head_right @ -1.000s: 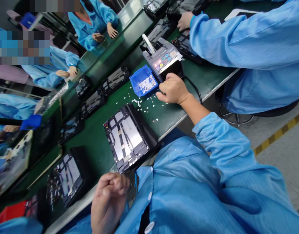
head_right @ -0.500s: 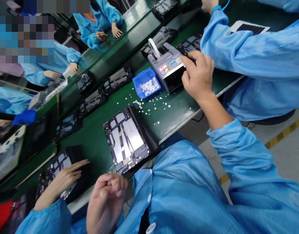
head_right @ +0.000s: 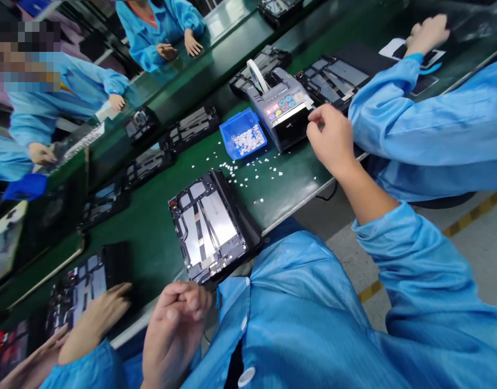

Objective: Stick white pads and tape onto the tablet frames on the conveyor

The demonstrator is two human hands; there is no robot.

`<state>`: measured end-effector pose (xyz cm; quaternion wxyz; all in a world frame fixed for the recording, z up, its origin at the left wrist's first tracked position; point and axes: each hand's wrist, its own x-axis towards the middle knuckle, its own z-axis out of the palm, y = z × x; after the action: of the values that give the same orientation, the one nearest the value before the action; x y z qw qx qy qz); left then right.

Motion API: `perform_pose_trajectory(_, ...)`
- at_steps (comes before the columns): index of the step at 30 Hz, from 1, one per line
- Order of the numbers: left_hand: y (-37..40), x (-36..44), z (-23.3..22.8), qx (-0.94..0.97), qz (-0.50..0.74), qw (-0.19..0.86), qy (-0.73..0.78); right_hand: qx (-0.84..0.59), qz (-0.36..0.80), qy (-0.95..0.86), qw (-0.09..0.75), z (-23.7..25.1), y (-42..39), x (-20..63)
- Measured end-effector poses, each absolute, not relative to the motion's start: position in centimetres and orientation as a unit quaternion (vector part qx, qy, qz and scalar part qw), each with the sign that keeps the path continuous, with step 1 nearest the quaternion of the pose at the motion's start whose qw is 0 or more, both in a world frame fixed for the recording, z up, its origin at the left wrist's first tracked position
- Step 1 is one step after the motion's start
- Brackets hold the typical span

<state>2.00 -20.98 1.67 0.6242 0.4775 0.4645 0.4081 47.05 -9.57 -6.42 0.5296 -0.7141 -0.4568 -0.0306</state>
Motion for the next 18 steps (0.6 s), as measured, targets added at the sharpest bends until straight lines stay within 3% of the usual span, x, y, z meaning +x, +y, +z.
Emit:
perform_pose_trajectory(7,-21.1,2.2,1.3,0.477,0.405,0.626,0.465,-0.663,0.165,-0.293,0.669,-9.0,-5.8,43.5)
perform_pose_trajectory(18,-21.6,-0.1,3.3,0.438,0.420,0.621,0.496,-0.623,0.277,-0.147,0.717,-7.3,-3.5,41.5)
